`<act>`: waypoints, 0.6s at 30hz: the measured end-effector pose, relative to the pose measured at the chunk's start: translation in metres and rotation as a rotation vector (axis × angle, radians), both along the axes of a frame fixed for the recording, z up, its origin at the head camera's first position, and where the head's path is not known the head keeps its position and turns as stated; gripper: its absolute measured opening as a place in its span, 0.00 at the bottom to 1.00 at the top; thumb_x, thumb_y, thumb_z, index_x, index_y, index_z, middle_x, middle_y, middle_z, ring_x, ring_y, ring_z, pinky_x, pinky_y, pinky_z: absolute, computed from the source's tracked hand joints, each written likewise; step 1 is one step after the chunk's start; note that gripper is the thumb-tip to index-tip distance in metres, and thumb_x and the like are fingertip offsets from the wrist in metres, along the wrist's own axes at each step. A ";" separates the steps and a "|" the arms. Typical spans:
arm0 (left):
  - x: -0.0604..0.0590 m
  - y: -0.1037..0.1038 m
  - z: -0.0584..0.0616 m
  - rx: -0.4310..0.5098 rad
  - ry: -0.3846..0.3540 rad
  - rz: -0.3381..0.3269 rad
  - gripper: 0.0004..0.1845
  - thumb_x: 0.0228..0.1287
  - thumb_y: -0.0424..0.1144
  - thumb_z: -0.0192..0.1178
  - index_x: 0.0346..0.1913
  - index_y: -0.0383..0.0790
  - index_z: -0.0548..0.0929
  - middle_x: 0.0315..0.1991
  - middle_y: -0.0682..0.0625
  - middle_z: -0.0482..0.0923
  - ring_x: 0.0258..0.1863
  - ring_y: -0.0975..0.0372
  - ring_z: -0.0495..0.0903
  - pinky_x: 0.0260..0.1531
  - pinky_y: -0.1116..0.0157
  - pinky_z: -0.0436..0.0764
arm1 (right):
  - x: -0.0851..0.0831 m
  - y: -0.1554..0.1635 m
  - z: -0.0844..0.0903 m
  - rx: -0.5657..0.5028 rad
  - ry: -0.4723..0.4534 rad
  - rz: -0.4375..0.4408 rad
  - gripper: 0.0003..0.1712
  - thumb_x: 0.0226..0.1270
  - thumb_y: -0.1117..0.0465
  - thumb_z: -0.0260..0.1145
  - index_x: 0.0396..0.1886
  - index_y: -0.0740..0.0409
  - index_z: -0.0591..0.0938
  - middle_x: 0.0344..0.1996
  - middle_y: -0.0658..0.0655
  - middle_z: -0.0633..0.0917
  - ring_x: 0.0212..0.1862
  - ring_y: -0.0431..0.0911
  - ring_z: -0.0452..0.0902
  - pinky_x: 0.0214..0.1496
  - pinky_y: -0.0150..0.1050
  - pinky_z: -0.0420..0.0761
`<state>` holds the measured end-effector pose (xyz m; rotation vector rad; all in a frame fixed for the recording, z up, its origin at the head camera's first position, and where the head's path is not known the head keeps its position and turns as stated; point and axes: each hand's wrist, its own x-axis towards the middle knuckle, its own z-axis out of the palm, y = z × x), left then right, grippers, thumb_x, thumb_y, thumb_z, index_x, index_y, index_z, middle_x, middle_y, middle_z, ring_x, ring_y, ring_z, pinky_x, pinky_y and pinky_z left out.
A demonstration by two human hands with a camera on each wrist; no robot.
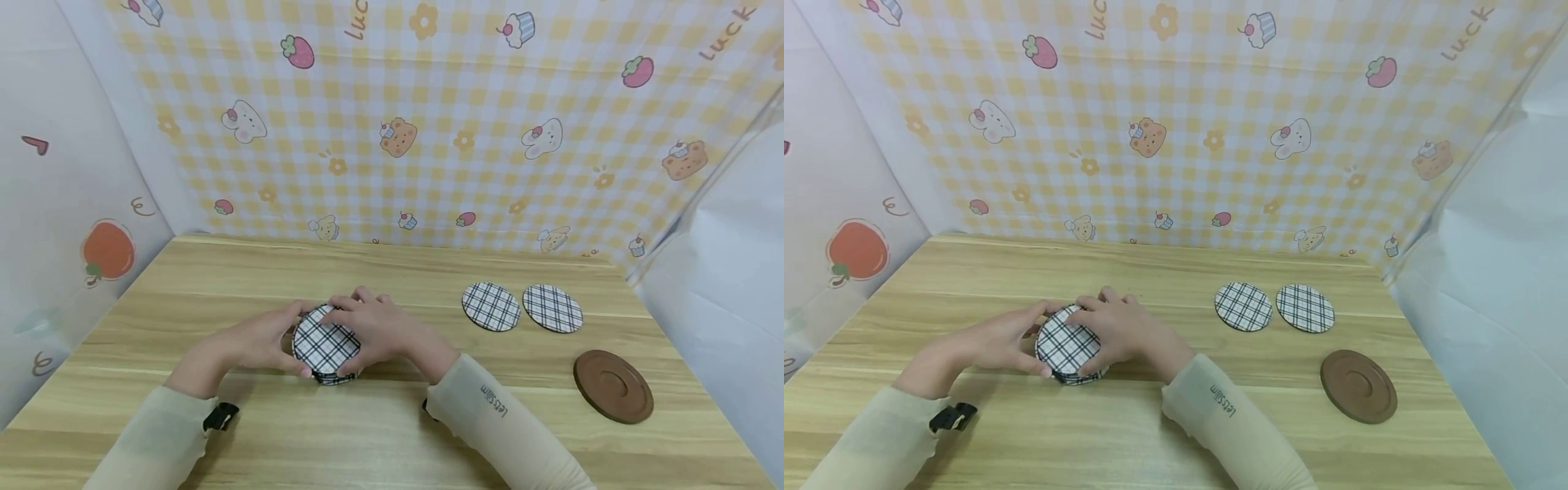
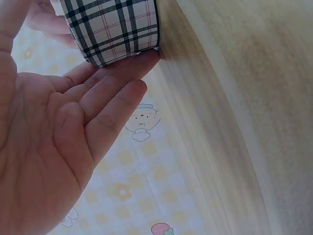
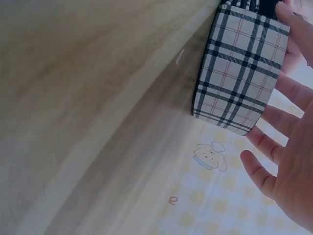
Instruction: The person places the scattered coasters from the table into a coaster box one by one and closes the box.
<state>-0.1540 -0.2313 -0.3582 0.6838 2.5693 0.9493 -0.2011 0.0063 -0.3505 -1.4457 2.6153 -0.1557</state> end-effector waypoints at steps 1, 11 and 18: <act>0.000 0.000 0.000 0.001 0.004 -0.003 0.55 0.49 0.57 0.75 0.72 0.32 0.58 0.67 0.41 0.70 0.62 0.50 0.75 0.62 0.49 0.75 | 0.000 0.000 0.000 -0.002 -0.006 0.000 0.47 0.50 0.32 0.74 0.70 0.36 0.71 0.74 0.47 0.65 0.65 0.47 0.63 0.61 0.52 0.74; -0.002 0.000 -0.002 0.025 0.014 -0.004 0.53 0.48 0.54 0.77 0.70 0.32 0.60 0.66 0.39 0.71 0.63 0.46 0.74 0.63 0.44 0.73 | -0.005 0.016 -0.002 -0.084 -0.086 -0.038 0.45 0.52 0.36 0.75 0.70 0.42 0.72 0.73 0.49 0.67 0.66 0.48 0.63 0.62 0.52 0.75; -0.001 0.000 -0.001 0.026 -0.028 0.027 0.55 0.46 0.54 0.78 0.71 0.33 0.59 0.65 0.38 0.72 0.64 0.45 0.73 0.65 0.43 0.71 | -0.008 0.034 -0.004 -0.097 -0.091 -0.063 0.46 0.52 0.36 0.75 0.70 0.44 0.72 0.73 0.51 0.68 0.68 0.52 0.64 0.61 0.56 0.76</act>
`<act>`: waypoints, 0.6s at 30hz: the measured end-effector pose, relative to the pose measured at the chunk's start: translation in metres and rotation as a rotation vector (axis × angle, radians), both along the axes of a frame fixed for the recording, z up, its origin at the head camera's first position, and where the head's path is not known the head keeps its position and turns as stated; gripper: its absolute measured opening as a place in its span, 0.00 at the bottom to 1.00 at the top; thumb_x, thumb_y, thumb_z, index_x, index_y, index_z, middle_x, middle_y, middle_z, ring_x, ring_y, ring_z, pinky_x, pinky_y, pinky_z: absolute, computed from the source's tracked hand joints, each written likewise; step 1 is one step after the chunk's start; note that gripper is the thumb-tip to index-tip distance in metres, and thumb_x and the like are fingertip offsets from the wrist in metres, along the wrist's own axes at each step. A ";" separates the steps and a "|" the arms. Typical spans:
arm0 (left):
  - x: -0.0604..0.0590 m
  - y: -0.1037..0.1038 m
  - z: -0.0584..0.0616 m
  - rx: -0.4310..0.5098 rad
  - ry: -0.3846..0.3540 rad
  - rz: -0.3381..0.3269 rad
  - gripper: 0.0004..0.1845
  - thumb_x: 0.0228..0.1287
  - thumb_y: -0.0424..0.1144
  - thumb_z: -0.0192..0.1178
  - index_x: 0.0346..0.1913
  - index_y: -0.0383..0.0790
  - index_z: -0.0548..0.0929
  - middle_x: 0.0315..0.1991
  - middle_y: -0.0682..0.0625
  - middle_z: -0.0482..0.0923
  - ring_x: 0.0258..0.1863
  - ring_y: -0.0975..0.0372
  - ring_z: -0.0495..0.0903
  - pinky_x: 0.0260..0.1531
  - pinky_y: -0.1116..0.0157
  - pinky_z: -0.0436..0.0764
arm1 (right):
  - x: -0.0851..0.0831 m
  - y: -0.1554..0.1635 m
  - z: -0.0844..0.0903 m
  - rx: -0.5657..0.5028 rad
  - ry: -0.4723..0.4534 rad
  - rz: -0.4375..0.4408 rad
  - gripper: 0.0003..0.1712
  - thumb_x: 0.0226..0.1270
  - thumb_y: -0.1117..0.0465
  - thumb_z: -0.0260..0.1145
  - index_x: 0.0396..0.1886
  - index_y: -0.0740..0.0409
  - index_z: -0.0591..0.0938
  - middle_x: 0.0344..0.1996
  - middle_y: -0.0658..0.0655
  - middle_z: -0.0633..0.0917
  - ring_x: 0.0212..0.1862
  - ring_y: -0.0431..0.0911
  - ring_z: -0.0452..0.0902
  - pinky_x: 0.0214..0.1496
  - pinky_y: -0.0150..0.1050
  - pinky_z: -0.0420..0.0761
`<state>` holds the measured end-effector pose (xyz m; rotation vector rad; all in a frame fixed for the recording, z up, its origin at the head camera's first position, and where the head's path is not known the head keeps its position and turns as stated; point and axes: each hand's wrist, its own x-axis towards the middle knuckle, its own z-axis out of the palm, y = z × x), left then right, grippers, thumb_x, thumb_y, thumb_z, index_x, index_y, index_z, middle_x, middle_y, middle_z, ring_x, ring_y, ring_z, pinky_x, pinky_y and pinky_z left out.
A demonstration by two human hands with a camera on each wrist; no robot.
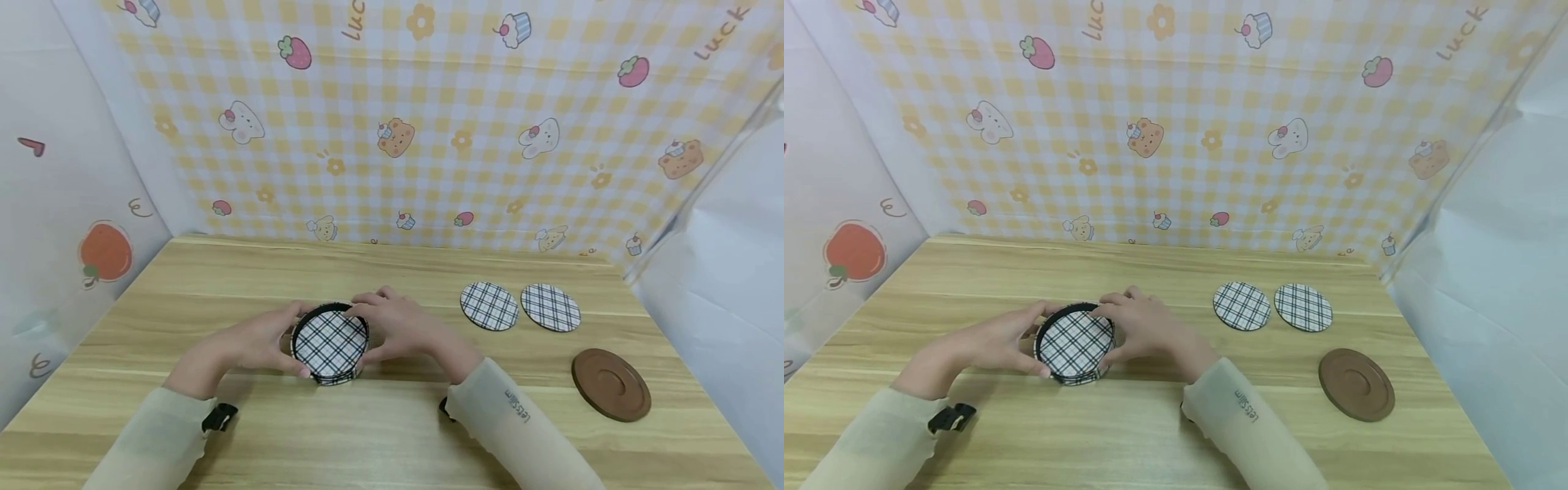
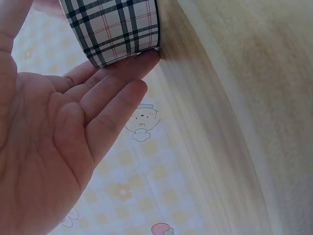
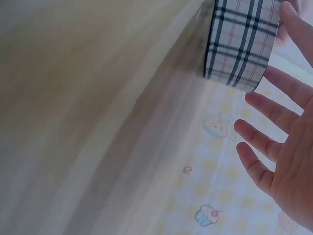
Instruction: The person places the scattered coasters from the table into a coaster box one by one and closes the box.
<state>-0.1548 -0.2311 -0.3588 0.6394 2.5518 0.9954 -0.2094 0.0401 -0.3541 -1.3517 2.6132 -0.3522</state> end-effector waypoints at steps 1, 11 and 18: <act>0.000 0.000 0.000 -0.004 0.000 0.003 0.55 0.46 0.54 0.78 0.71 0.33 0.59 0.65 0.38 0.73 0.64 0.45 0.73 0.65 0.42 0.70 | 0.000 0.003 -0.001 0.002 0.004 -0.002 0.45 0.53 0.36 0.75 0.70 0.44 0.72 0.73 0.52 0.68 0.68 0.52 0.64 0.62 0.57 0.76; 0.000 0.000 -0.001 -0.008 0.018 -0.006 0.55 0.46 0.54 0.78 0.71 0.32 0.60 0.65 0.36 0.73 0.65 0.42 0.72 0.66 0.40 0.69 | -0.006 0.038 -0.004 -0.007 -0.027 -0.062 0.43 0.57 0.39 0.73 0.71 0.45 0.72 0.73 0.55 0.68 0.72 0.55 0.62 0.67 0.60 0.71; 0.000 0.000 -0.001 -0.016 0.020 0.000 0.55 0.46 0.54 0.78 0.71 0.31 0.60 0.65 0.37 0.72 0.65 0.43 0.72 0.66 0.40 0.69 | -0.009 0.065 -0.003 -0.011 -0.038 -0.132 0.44 0.57 0.39 0.73 0.71 0.49 0.72 0.74 0.55 0.68 0.74 0.55 0.61 0.69 0.58 0.72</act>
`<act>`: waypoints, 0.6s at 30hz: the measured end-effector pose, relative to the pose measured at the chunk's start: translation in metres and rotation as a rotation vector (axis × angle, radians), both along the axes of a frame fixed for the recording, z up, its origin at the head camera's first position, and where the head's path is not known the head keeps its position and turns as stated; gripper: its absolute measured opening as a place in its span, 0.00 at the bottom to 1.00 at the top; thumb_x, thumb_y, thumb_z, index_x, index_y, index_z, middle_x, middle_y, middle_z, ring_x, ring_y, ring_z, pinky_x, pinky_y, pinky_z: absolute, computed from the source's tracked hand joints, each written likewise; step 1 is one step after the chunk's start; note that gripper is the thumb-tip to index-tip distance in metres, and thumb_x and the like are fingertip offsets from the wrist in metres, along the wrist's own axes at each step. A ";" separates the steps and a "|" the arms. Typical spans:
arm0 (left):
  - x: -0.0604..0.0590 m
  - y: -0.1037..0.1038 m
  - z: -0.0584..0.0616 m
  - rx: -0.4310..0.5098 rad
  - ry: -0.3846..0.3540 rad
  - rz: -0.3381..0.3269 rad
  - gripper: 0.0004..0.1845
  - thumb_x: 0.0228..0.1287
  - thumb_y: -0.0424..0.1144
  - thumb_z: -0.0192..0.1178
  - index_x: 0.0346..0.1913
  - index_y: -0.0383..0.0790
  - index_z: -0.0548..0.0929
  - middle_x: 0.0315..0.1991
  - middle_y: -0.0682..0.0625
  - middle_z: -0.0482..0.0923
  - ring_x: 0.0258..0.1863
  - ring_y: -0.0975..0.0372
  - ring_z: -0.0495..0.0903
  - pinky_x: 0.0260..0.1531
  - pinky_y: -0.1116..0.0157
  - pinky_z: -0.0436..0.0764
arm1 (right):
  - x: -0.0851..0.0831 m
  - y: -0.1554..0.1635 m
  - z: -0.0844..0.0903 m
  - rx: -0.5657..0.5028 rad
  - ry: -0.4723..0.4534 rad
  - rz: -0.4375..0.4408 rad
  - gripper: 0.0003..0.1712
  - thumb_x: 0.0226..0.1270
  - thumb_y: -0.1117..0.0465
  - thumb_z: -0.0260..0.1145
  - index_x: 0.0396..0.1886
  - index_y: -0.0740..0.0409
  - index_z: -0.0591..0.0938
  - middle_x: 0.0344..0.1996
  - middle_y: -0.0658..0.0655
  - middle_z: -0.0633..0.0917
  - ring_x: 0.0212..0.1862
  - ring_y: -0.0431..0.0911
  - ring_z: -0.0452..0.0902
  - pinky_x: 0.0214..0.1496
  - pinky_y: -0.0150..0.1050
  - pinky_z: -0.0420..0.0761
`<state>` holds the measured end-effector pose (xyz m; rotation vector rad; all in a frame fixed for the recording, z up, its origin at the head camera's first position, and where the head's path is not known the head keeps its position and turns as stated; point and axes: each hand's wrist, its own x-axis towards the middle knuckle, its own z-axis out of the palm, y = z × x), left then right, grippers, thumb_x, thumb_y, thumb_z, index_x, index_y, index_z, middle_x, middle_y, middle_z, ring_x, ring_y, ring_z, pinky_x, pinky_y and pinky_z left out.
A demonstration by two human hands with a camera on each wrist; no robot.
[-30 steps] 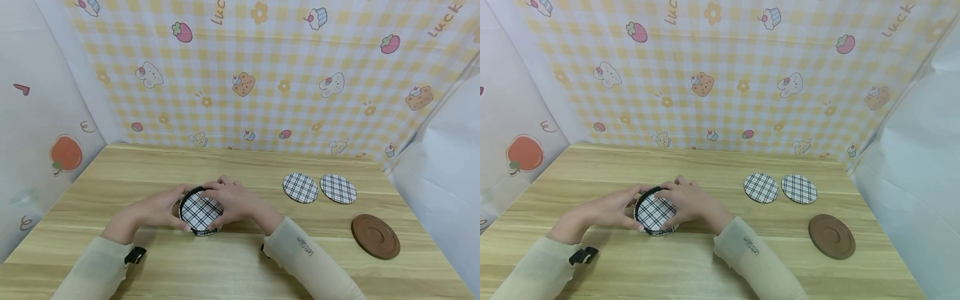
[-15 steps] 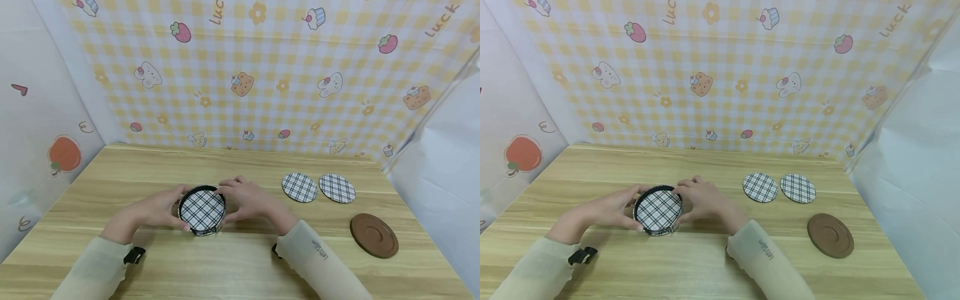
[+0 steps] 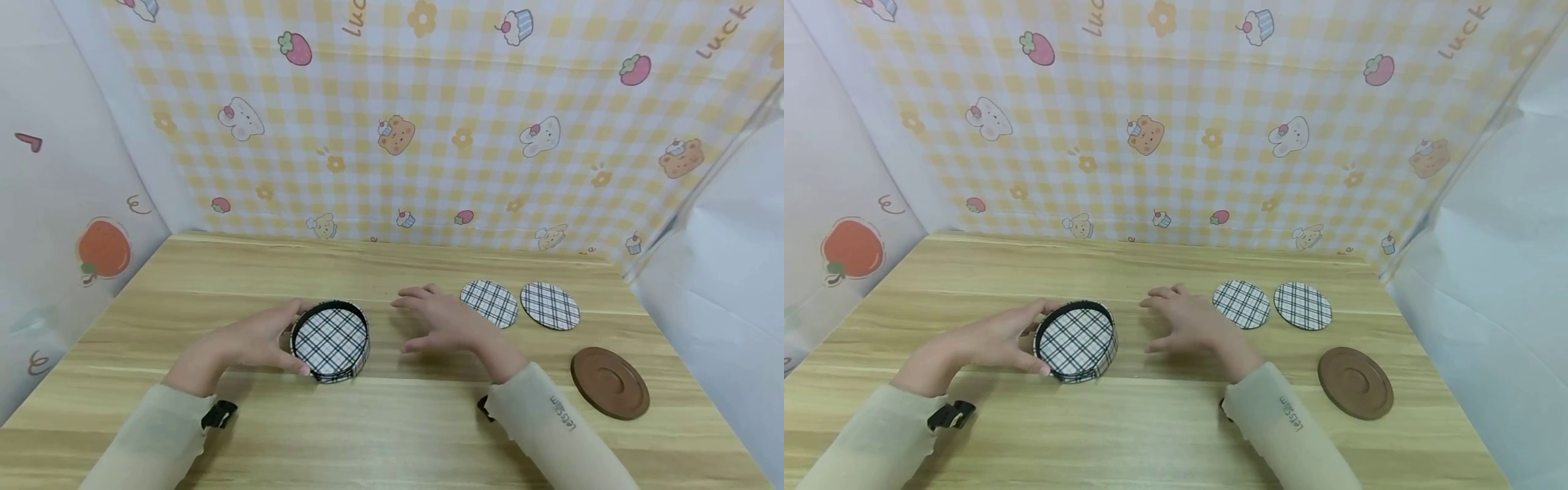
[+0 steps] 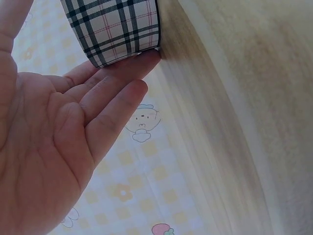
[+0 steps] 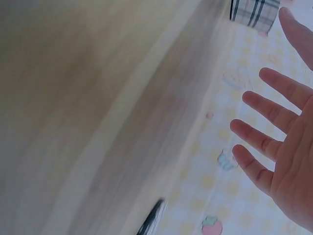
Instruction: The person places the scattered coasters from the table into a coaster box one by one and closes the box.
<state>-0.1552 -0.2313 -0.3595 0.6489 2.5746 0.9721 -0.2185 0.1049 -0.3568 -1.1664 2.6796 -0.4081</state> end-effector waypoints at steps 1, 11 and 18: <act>0.000 0.000 0.000 -0.002 -0.001 0.001 0.56 0.46 0.54 0.78 0.71 0.31 0.59 0.65 0.37 0.72 0.65 0.43 0.72 0.66 0.41 0.69 | 0.000 0.004 0.001 -0.004 0.000 -0.010 0.44 0.57 0.40 0.73 0.71 0.49 0.72 0.74 0.55 0.68 0.74 0.56 0.61 0.69 0.58 0.71; 0.001 0.000 0.002 -0.018 -0.010 0.008 0.56 0.46 0.55 0.77 0.72 0.33 0.59 0.65 0.38 0.72 0.65 0.45 0.73 0.65 0.42 0.71 | -0.007 0.052 0.004 -0.010 0.026 -0.087 0.43 0.59 0.43 0.73 0.70 0.55 0.72 0.72 0.61 0.70 0.73 0.60 0.62 0.70 0.60 0.69; 0.002 0.000 0.002 -0.006 0.005 -0.003 0.55 0.47 0.55 0.77 0.71 0.32 0.60 0.66 0.37 0.72 0.65 0.43 0.72 0.66 0.40 0.69 | -0.010 0.090 0.003 -0.011 0.051 -0.145 0.42 0.60 0.46 0.73 0.70 0.59 0.71 0.72 0.65 0.69 0.73 0.65 0.61 0.71 0.65 0.64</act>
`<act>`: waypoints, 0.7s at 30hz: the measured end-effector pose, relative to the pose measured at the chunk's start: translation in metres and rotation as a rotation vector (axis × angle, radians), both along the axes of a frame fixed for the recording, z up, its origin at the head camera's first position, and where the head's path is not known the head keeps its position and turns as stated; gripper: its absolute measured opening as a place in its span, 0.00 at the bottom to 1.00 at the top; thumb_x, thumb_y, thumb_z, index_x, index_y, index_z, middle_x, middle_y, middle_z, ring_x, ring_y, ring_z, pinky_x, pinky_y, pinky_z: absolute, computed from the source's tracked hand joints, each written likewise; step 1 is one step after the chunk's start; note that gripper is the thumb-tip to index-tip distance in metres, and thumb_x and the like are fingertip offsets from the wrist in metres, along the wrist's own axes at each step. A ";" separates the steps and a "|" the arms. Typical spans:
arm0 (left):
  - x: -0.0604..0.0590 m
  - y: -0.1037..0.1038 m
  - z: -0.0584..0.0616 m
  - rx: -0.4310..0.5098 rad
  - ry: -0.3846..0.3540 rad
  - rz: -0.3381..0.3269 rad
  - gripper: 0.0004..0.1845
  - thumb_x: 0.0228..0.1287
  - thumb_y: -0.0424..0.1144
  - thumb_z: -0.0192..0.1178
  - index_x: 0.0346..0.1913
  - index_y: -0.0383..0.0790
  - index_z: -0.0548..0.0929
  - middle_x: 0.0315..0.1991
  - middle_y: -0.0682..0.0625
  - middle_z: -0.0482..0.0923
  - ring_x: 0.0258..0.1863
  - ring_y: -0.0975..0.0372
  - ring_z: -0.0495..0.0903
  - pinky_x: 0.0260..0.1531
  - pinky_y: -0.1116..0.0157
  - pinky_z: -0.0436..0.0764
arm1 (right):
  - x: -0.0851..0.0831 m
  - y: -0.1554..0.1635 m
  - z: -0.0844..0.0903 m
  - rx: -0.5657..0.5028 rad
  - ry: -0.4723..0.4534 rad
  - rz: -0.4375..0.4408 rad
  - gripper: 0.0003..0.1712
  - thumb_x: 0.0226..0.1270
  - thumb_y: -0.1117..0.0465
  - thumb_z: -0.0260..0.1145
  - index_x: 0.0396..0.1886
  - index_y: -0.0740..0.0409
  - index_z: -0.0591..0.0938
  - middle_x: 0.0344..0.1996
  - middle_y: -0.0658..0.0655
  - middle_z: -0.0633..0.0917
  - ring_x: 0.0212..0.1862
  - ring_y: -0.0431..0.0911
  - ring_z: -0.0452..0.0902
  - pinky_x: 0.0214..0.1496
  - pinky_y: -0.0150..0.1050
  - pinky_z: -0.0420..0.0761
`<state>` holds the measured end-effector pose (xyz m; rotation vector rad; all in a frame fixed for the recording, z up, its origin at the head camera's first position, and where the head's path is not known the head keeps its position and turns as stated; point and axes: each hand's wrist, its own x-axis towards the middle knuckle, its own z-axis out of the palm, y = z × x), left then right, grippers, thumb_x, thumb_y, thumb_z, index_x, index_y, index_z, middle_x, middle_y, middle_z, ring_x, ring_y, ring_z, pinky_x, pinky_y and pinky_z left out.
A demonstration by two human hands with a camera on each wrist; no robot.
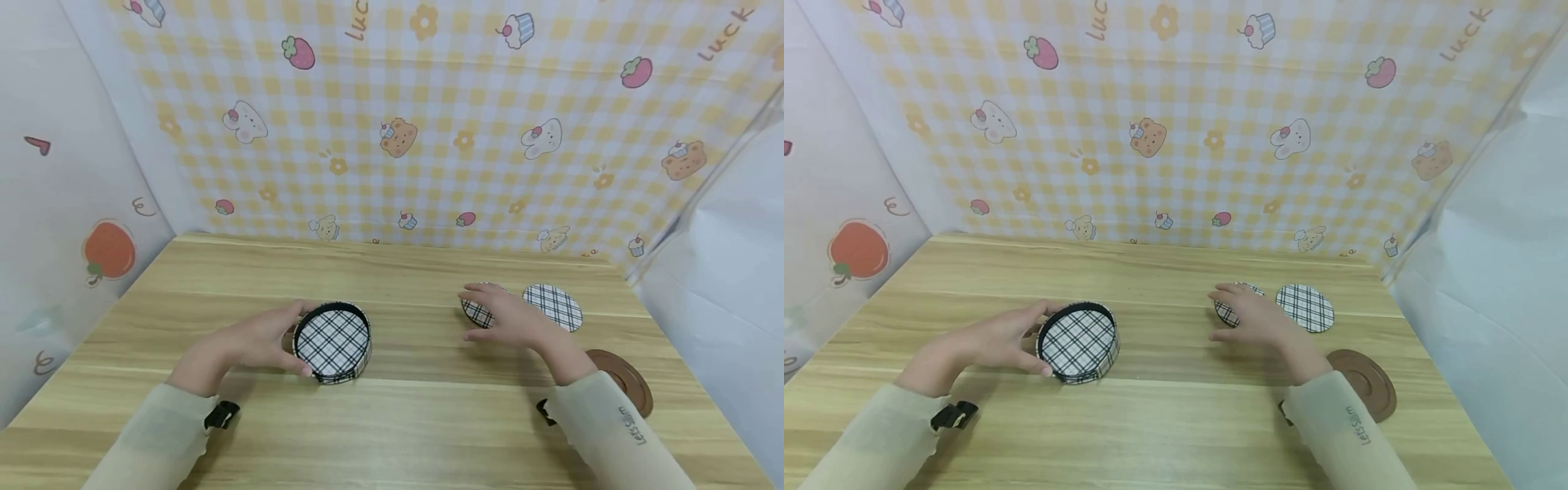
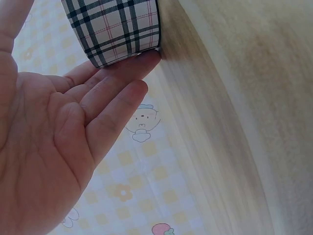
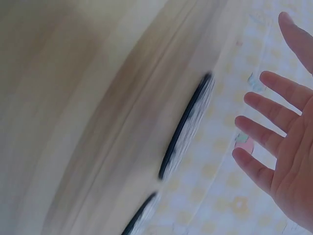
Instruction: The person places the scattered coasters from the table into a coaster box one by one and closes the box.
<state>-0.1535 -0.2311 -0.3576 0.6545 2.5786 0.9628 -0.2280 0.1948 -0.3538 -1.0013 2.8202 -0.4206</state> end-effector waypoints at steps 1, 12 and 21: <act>0.000 0.000 0.000 -0.002 0.004 -0.001 0.55 0.46 0.55 0.77 0.71 0.32 0.60 0.66 0.37 0.72 0.65 0.43 0.71 0.66 0.40 0.69 | 0.000 0.004 0.000 -0.001 0.002 -0.006 0.43 0.60 0.46 0.73 0.71 0.59 0.71 0.72 0.65 0.69 0.73 0.65 0.61 0.71 0.64 0.65; 0.000 0.000 -0.002 -0.005 0.007 0.001 0.55 0.46 0.57 0.77 0.71 0.32 0.61 0.66 0.37 0.71 0.66 0.43 0.71 0.67 0.40 0.68 | -0.013 0.039 -0.003 0.019 -0.058 -0.081 0.47 0.61 0.46 0.72 0.74 0.63 0.66 0.75 0.69 0.62 0.73 0.68 0.59 0.71 0.65 0.65; 0.000 0.000 -0.002 0.000 0.000 0.005 0.55 0.46 0.56 0.77 0.71 0.33 0.60 0.66 0.37 0.71 0.66 0.43 0.71 0.67 0.40 0.68 | -0.024 0.049 -0.009 0.042 -0.121 -0.114 0.55 0.58 0.45 0.74 0.76 0.67 0.58 0.76 0.71 0.58 0.75 0.69 0.53 0.75 0.65 0.56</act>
